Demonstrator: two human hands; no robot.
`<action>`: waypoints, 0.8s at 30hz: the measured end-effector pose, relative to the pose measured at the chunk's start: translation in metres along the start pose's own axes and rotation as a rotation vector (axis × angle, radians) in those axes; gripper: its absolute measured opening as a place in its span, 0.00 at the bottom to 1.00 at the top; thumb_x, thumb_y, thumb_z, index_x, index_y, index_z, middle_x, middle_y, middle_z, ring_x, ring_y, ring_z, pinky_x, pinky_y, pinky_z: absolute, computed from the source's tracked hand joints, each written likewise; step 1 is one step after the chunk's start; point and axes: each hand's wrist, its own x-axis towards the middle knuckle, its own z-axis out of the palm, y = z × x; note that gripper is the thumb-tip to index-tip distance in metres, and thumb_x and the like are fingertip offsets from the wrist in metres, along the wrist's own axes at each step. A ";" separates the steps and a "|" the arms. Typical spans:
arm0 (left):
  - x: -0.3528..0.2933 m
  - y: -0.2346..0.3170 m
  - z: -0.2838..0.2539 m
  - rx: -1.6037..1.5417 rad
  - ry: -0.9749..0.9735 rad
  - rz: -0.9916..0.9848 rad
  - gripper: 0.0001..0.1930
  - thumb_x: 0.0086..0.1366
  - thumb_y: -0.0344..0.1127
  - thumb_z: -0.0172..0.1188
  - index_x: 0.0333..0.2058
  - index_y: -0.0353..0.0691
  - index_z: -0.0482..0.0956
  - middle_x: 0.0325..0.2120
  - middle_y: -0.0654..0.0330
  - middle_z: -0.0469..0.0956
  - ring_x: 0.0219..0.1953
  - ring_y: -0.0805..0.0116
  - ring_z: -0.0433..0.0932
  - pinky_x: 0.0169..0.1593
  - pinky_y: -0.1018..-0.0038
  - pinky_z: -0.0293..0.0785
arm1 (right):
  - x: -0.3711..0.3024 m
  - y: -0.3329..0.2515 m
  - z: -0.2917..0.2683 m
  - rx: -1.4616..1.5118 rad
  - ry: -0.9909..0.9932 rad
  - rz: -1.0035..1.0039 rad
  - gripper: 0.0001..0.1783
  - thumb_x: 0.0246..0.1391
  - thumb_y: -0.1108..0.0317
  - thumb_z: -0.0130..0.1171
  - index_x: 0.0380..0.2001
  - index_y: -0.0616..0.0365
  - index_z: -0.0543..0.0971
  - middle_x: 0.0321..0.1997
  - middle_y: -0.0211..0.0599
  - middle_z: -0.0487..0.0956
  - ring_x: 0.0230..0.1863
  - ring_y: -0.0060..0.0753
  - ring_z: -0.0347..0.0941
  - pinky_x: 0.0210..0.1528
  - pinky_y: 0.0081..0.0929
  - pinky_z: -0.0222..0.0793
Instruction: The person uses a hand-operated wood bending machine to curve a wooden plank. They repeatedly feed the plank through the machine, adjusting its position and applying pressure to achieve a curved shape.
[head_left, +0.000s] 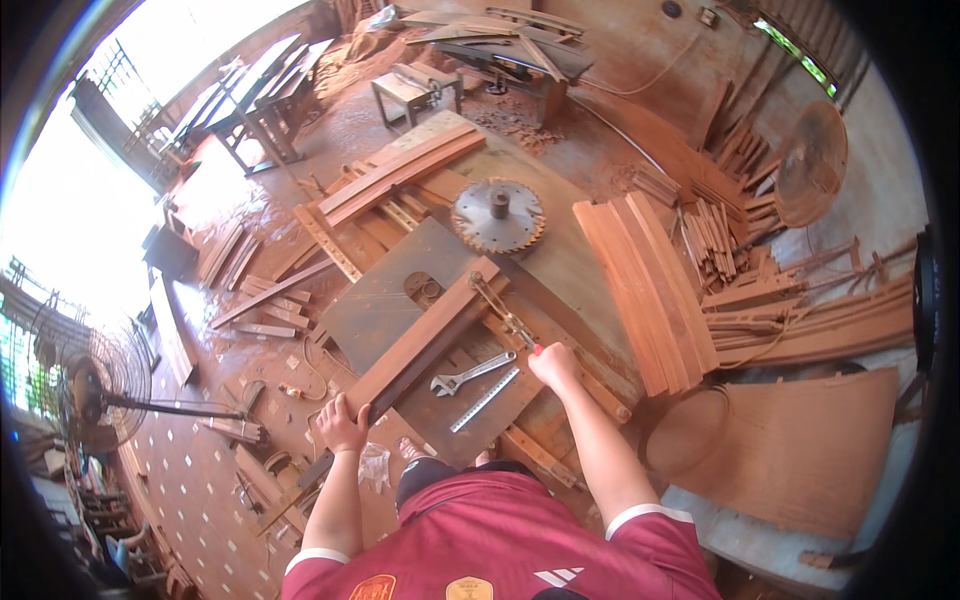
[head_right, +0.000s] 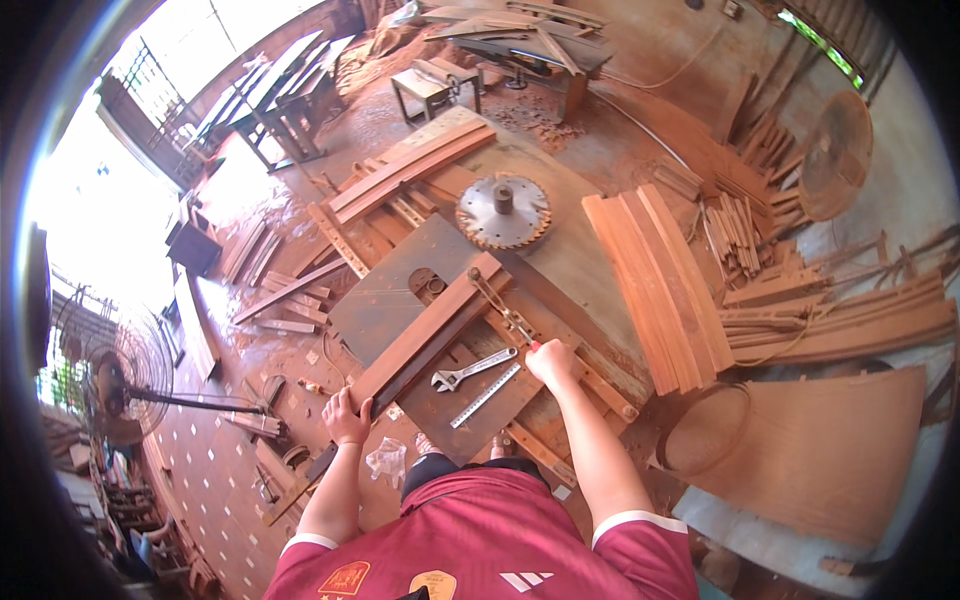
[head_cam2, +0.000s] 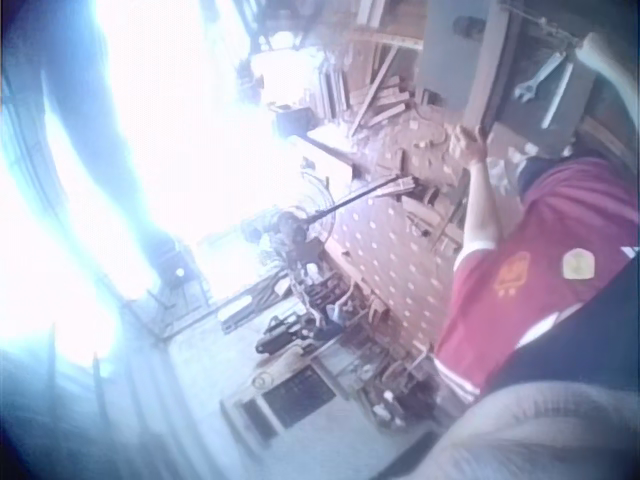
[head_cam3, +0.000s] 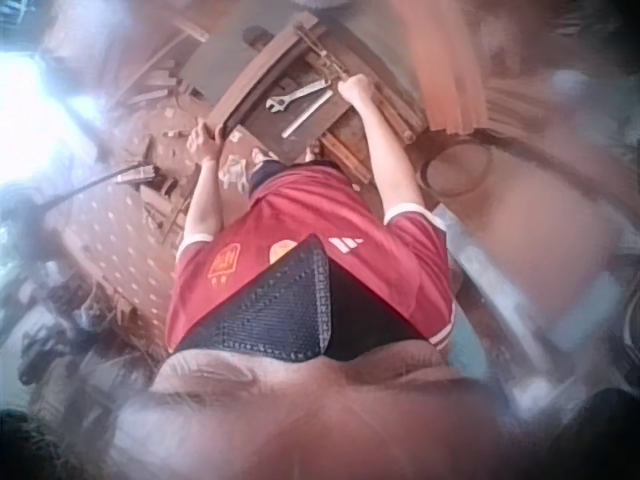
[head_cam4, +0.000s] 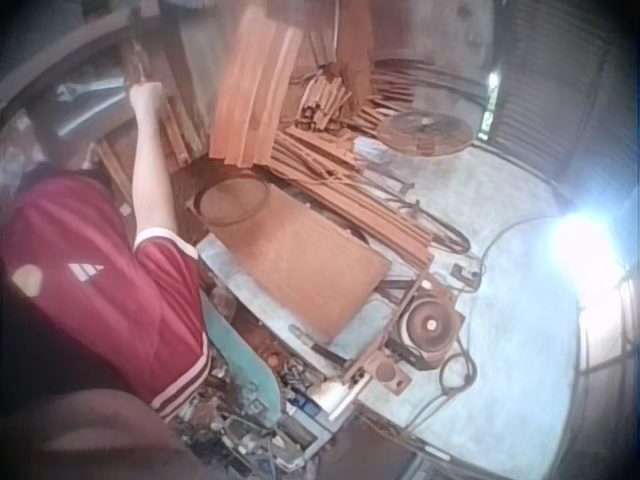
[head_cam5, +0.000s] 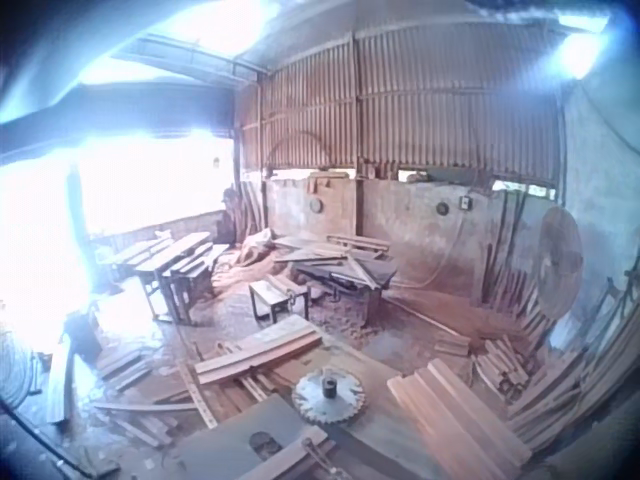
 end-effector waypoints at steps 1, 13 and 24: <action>-0.001 -0.001 0.000 0.001 -0.001 -0.007 0.33 0.64 0.62 0.65 0.56 0.41 0.77 0.50 0.53 0.79 0.54 0.49 0.76 0.59 0.55 0.68 | 0.005 0.002 0.005 -0.009 0.001 0.004 0.25 0.55 0.51 0.62 0.37 0.67 0.87 0.43 0.67 0.84 0.50 0.63 0.83 0.54 0.51 0.79; 0.001 0.005 0.001 -0.010 0.043 0.004 0.34 0.62 0.63 0.67 0.55 0.42 0.78 0.48 0.54 0.80 0.51 0.51 0.77 0.57 0.56 0.68 | 0.013 0.003 0.011 -0.088 0.040 -0.046 0.24 0.57 0.49 0.63 0.34 0.65 0.88 0.40 0.63 0.86 0.48 0.63 0.84 0.51 0.52 0.80; 0.020 -0.005 0.001 0.000 0.047 0.011 0.33 0.63 0.64 0.64 0.55 0.43 0.78 0.48 0.56 0.80 0.52 0.55 0.77 0.58 0.59 0.68 | 0.031 -0.008 0.023 -0.062 0.098 -0.135 0.26 0.50 0.52 0.61 0.33 0.70 0.87 0.37 0.69 0.83 0.47 0.67 0.82 0.53 0.51 0.78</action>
